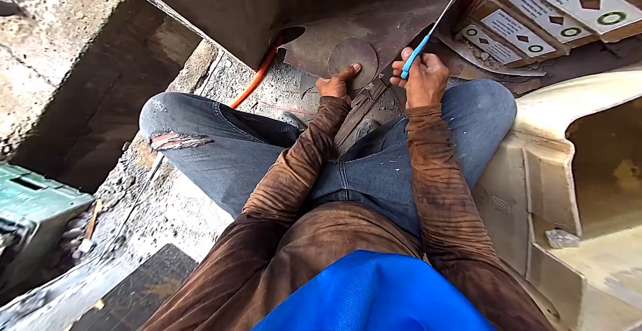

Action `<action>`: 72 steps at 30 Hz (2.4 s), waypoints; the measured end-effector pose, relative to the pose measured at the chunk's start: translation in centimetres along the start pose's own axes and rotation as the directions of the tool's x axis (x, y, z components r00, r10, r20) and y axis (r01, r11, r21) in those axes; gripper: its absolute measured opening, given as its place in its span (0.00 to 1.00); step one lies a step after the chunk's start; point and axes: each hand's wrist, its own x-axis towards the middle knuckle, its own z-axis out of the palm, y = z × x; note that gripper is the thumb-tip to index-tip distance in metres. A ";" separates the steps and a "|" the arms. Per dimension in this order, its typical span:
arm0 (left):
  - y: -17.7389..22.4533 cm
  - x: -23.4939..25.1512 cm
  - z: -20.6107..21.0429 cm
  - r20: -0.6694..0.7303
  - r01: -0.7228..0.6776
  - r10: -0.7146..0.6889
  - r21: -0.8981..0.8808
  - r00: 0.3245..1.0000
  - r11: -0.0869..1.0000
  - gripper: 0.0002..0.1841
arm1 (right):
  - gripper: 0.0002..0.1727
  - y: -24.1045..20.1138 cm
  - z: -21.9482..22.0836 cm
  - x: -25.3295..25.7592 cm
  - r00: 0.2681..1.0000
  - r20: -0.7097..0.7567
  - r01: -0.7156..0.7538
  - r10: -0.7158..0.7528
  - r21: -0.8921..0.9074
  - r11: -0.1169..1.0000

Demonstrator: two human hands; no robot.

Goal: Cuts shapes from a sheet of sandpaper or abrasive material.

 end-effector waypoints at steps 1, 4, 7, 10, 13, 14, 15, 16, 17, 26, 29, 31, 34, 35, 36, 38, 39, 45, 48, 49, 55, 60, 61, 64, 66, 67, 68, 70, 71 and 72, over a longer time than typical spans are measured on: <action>0.1 0.1 0.1 -0.015 0.006 -0.006 -0.001 1.000 1.000 0.33 | 0.25 0.2 0.0 -0.7 0.999 0.021 -0.027 0.027 0.009 1.000; -0.2 0.3 0.1 -0.026 0.020 -0.020 -0.006 0.999 1.000 0.34 | 0.28 0.2 0.8 -2.4 0.996 0.048 -0.081 0.081 0.012 0.997; -0.7 0.1 0.2 -0.036 0.029 -0.029 0.012 0.999 0.999 0.33 | 0.30 1.1 2.1 -2.4 0.996 0.007 -0.085 0.085 0.040 0.996; -1.5 0.0 0.1 -0.059 0.029 -0.025 0.057 0.998 0.998 0.33 | 0.32 1.9 2.7 -1.8 0.990 -0.028 -0.134 0.136 0.060 0.989; -2.0 0.4 -0.5 0.020 0.038 -0.039 0.008 0.999 0.999 0.28 | 0.32 2.7 2.9 -1.2 0.990 -0.033 -0.134 0.136 0.059 0.989; -2.0 0.7 -1.0 0.108 0.057 -0.051 -0.050 0.993 0.997 0.24 | 0.32 2.8 2.9 -1.1 0.991 -0.039 -0.123 0.125 0.054 0.991; -1.8 1.1 -1.5 0.200 0.091 -0.067 -0.113 0.978 0.989 0.21 | 0.31 2.9 2.9 -1.0 0.992 -0.046 -0.118 0.121 0.056 0.991; -1.4 1.4 -2.0 0.287 0.131 -0.078 -0.171 0.955 0.977 0.25 | 0.31 2.9 2.9 -1.0 0.991 -0.050 -0.120 0.124 0.064 0.991; -0.9 1.6 -2.4 0.338 0.169 -0.086 -0.224 0.937 0.960 0.30 | 0.31 2.9 2.9 -0.9 0.990 -0.052 -0.125 0.129 0.074 0.989; -0.8 2.8 -3.2 0.364 0.236 -0.168 -0.150 0.916 0.960 0.17 | 0.31 3.0 2.9 -0.9 0.999 -0.021 -0.026 0.027 0.031 0.999; -1.8 3.1 -3.5 0.354 0.268 -0.219 -0.094 0.909 0.959 0.12 | 0.30 3.3 2.6 -0.7 1.000 -0.021 -0.014 0.014 0.010 1.000; -2.1 3.1 -3.3 0.327 0.281 -0.257 -0.027 0.909 0.959 0.11 | 0.30 3.4 2.3 -0.4 0.999 -0.038 -0.009 0.010 0.013 1.000; -2.2 2.9 -2.8 0.306 0.247 -0.242 0.023 0.921 0.969 0.11 | 0.29 3.4 1.8 -0.1 0.998 -0.064 -0.014 0.014 0.009 1.000; -2.3 2.9 -2.5 0.296 0.224 -0.217 0.011 0.930 0.974 0.11 | 0.29 3.3 1.7 -0.1 0.997 -0.071 -0.012 0.013 0.006 1.000; -2.4 2.7 -2.2 0.282 0.197 -0.187 -0.006 0.941 0.980 0.13 | 0.29 3.2 1.5 -0.2 0.997 -0.073 -0.002 0.003 0.010 1.000; -2.3 2.2 -1.5 0.256 0.140 -0.125 -0.041 0.959 0.989 0.16 | 0.29 2.9 0.8 -1.1 0.998 -0.040 0.043 -0.042 0.030 0.999; -2.2 1.9 -1.2 0.259 0.110 -0.089 -0.068 0.962 0.992 0.17 | 0.29 2.5 0.3 -2.0 0.998 0.006 0.056 -0.056 0.028 0.998; 0.0 -1.1 1.4 0.286 0.011 0.059 -0.237 0.956 0.971 0.19 | 0.20 -0.7 -1.0 -2.6 0.993 -0.071 0.107 -0.095 0.193 0.975; 1.2 -2.9 2.0 0.372 -0.013 0.061 -0.128 0.926 0.992 0.22 | 0.25 -1.0 -2.7 -4.8 0.981 0.024 0.187 -0.192 0.143 0.972; 1.5 -3.5 2.5 0.399 -0.026 0.066 -0.106 0.915 0.994 0.23 | 0.25 -1.1 -3.0 -5.5 0.975 0.033 0.214 -0.220 0.134 0.968; 3.1 -7.5 8.4 0.384 0.018 0.106 -0.306 0.917 0.952 0.20 | 0.20 -4.4 -3.3 -7.1 0.887 -0.153 0.458 -0.435 0.186 0.869; 3.1 -10.6 10.9 0.377 0.086 0.088 -0.422 0.922 0.902 0.17 | 0.29 -7.7 -3.1 -7.2 0.849 -0.193 0.520 -0.491 0.145 0.842; 3.1 -11.2 11.1 0.369 0.104 0.069 -0.428 0.927 0.898 0.16 | 0.31 -8.2 -2.8 -7.0 0.845 -0.237 0.521 -0.480 0.160 0.839; 2.8 -12.1 11.4 0.334 0.151 -0.005 -0.412 0.943 0.899 0.15 | 0.33 -9.3 -2.1 -6.3 0.825 -0.371 0.502 -0.427 0.135 0.854; 2.1 -12.1 11.3 0.288 0.170 -0.053 -0.397 0.956 0.902 0.16 | 0.31 -9.4 -2.3 -5.6 0.826 -0.393 0.474 -0.405 0.094 0.875; 1.4 -11.9 11.1 0.268 0.186 -0.083 -0.387 0.960 0.903 0.18 | 0.30 -9.1 -2.7 -5.2 0.829 -0.394 0.451 -0.396 0.055 0.891; 0.7 -11.6 10.9 0.253 0.204 -0.114 -0.368 0.961 0.907 0.20 | 0.31 -8.6 -3.1 -4.8 0.833 -0.392 0.436 -0.391 0.029 0.900; -0.8 -10.8 10.0 0.259 0.254 -0.178 -0.301 0.949 0.919 0.22 | 0.31 -7.5 -3.9 -3.8 0.834 -0.393 0.423 -0.388 0.005 0.906; -1.6 -10.5 9.4 0.277 0.283 -0.210 -0.260 0.938 0.923 0.22 | 0.31 -7.0 -4.3 -3.6 0.839 -0.386 0.405 -0.383 -0.024 0.914; -2.3 -10.3 8.7 0.299 0.308 -0.236 -0.224 0.925 0.925 0.21 | 0.31 -6.4 -4.7 -3.5 0.846 -0.373 0.387 -0.380 -0.060 0.920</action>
